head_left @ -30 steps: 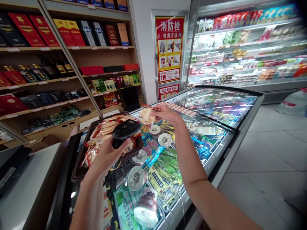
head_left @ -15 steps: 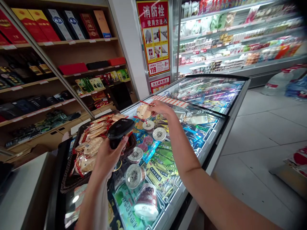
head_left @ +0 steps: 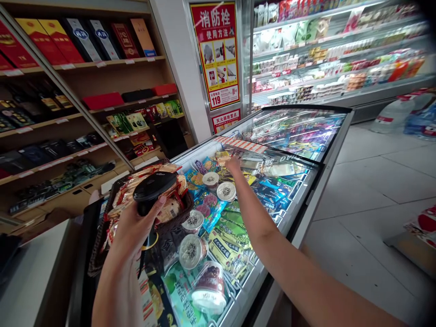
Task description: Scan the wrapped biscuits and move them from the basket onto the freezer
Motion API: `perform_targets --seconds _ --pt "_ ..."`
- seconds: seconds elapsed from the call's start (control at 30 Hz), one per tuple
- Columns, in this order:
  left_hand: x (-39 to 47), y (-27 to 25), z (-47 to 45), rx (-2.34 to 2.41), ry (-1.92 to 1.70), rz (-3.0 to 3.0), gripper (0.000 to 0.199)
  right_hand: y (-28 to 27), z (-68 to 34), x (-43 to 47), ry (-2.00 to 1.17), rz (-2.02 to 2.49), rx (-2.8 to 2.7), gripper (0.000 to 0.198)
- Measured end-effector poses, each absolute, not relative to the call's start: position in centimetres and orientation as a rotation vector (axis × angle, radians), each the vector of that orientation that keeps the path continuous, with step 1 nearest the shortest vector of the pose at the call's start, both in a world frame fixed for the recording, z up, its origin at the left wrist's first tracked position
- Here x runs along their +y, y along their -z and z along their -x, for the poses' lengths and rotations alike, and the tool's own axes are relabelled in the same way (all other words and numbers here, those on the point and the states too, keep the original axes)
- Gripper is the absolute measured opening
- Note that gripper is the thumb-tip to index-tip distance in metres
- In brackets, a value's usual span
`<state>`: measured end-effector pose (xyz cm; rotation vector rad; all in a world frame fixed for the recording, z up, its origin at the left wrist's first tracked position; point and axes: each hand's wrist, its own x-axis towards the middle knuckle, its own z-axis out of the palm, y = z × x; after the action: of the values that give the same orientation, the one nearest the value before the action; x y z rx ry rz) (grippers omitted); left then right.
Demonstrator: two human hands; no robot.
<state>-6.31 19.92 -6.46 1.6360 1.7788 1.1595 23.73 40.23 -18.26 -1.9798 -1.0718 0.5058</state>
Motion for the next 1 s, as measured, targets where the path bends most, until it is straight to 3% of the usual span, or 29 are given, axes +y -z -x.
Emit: perform_targets --seconds 0.1,0.17,0.23,0.37,0.57,0.63,0.73,0.9,1.0 --pt "20.1 6.6 7.0 1.753 -1.144 -1.575 0.061 16.7 -22.9 39.5 -0.409 2.026 -1.070 0.057" --pt "20.1 6.6 7.2 1.758 -1.144 -1.552 0.063 15.0 -21.8 39.0 -0.399 1.972 -1.214 0.045" --pt "20.0 6.4 7.2 1.774 -1.129 -1.592 0.062 13.3 -19.9 38.4 -0.550 1.808 -1.451 0.034" --pt "19.5 5.7 6.8 1.966 -0.972 -1.807 0.057 11.7 -14.4 37.2 -0.962 1.466 -1.655 0.054" --pt "19.2 5.0 7.0 2.136 -0.921 -1.835 0.059 12.0 -10.3 35.5 -0.612 1.523 -1.931 0.059" --pt "19.2 4.9 7.7 2.169 -0.969 -1.774 0.061 11.5 -10.5 34.7 -0.527 1.541 -1.978 0.053" --pt "19.3 5.0 8.8 2.176 -1.004 -1.691 0.066 10.6 -11.0 33.6 -0.341 1.335 -2.202 0.038" --pt "18.9 4.9 8.9 2.177 -1.022 -1.708 0.060 10.3 -10.7 32.8 -0.297 0.933 -2.587 0.057" --pt "18.8 4.8 8.5 2.183 -0.981 -1.741 0.058 10.5 -9.9 32.2 -0.117 0.949 -2.483 0.048"
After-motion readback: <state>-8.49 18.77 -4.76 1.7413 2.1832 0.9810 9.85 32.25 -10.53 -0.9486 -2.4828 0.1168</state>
